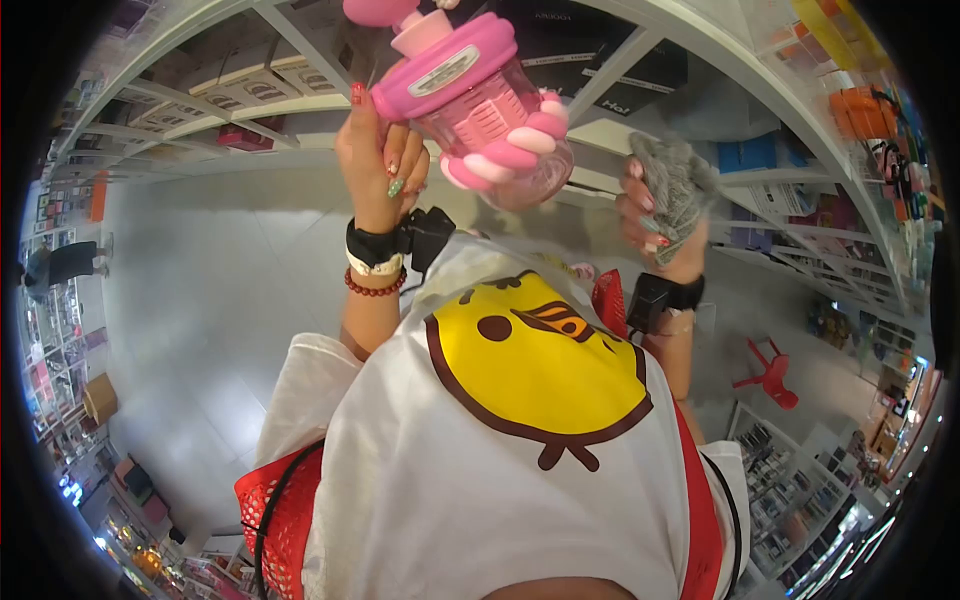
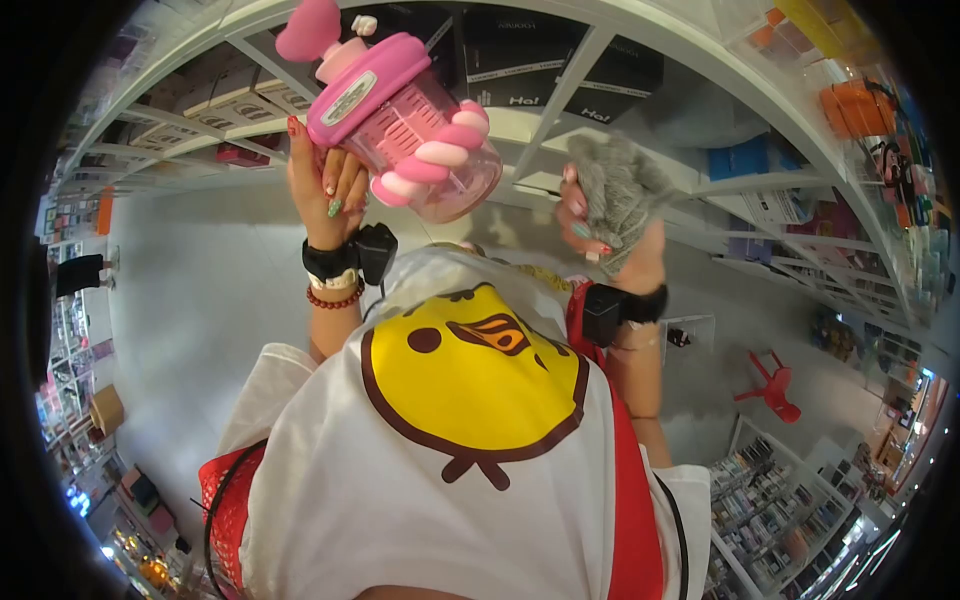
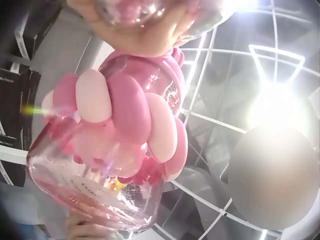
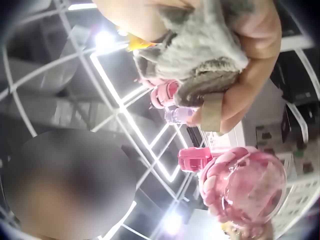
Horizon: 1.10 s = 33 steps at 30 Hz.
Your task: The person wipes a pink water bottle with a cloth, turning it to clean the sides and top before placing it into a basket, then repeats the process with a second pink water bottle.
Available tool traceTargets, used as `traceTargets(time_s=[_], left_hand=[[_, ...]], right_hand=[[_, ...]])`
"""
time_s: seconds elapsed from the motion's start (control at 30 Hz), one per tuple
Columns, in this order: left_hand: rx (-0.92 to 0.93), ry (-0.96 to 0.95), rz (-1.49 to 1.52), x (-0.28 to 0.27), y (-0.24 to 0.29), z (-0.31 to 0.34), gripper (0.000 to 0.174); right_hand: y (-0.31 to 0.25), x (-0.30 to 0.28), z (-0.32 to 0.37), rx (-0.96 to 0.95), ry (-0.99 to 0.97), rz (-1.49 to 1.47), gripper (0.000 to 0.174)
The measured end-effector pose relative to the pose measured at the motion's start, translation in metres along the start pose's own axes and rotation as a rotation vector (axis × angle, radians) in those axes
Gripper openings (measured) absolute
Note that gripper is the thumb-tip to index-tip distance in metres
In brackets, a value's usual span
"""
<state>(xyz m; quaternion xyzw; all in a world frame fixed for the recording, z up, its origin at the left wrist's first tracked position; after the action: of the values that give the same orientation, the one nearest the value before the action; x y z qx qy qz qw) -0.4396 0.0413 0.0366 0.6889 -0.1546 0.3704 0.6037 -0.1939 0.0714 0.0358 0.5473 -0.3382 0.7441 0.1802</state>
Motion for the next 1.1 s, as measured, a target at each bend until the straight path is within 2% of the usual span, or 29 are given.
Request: traceTargets(time_s=[0.03, 0.13, 0.23, 0.3, 0.37, 0.4, 0.47, 0.53, 0.63, 0.67, 0.77, 0.8, 0.9, 1.0, 1.1], left_hand=[[-0.049, 0.024, 0.057, -0.003, -0.002, -0.002, 0.044], [-0.015, 0.066, -0.066, -0.001, 0.002, -0.002, 0.044], [-0.007, 0.049, -0.221, 0.008, -0.007, 0.005, 0.039], [-0.001, -0.002, -0.322, 0.018, -0.012, 0.008, 0.04], [-0.002, -0.037, -0.388, 0.025, -0.018, 0.012, 0.037], [0.008, -0.06, -0.431, 0.032, -0.02, 0.016, 0.036], [-0.016, -0.171, -0.426, 0.04, -0.025, 0.02, 0.036], [-0.054, -0.216, -0.305, 0.038, -0.029, 0.02, 0.037], [-0.032, -0.291, -0.249, 0.043, -0.026, 0.024, 0.04], [-0.012, -0.323, -0.25, 0.047, -0.024, 0.026, 0.041], [0.014, -0.374, -0.316, 0.049, -0.021, 0.028, 0.042], [0.039, -0.372, -0.386, 0.05, -0.02, 0.028, 0.041], [0.086, -0.358, -0.548, 0.056, -0.022, 0.023, 0.039], [0.103, -0.298, -0.588, 0.054, -0.023, 0.02, 0.038], [0.118, -0.233, -0.607, 0.051, -0.018, 0.017, 0.037]], right_hand=[[-0.021, -0.004, 0.0, -0.167, 0.116, 0.181, 0.071], [-0.036, 0.002, -0.004, -0.305, 0.416, 0.523, 0.072], [-0.046, 0.035, -0.009, -0.612, 0.242, 0.534, 0.07], [-0.035, 0.058, -0.007, -0.699, 0.238, 0.832, 0.063], [-0.021, 0.09, -0.006, -0.911, 0.202, 1.327, 0.057], [-0.007, 0.11, -0.008, -1.073, 0.156, 1.676, 0.054], [0.007, 0.117, -0.011, -1.199, 0.093, 1.915, 0.053], [0.001, 0.103, -0.015, -1.144, 0.076, 1.689, 0.053], [-0.007, 0.048, -0.032, -0.368, 0.231, 0.973, 0.055], [-0.004, 0.049, -0.034, -0.259, 0.163, 0.848, 0.052], [-0.008, 0.04, -0.035, -0.255, 0.22, 0.759, 0.049], [-0.007, 0.037, -0.034, -0.173, 0.229, 0.707, 0.047], [-0.015, 0.021, -0.04, -0.234, 0.24, 0.685, 0.045], [-0.02, 0.02, -0.038, -0.353, 0.287, 0.724, 0.042], [-0.026, 0.021, -0.024, -0.549, 0.357, 0.87, 0.039]])
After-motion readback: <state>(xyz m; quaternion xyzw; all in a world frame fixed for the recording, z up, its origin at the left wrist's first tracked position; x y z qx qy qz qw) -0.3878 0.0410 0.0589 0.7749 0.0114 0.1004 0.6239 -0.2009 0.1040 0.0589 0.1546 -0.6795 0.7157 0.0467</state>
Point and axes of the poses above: each hand's wrist, its own z-axis away from the middle knuckle, its own x-axis out of the palm, y = z × x, the point moved 9 cm from there along -z, towards the middle knuckle, and after that the axes turned 4 degrees about -x, right-handed, at the moved point
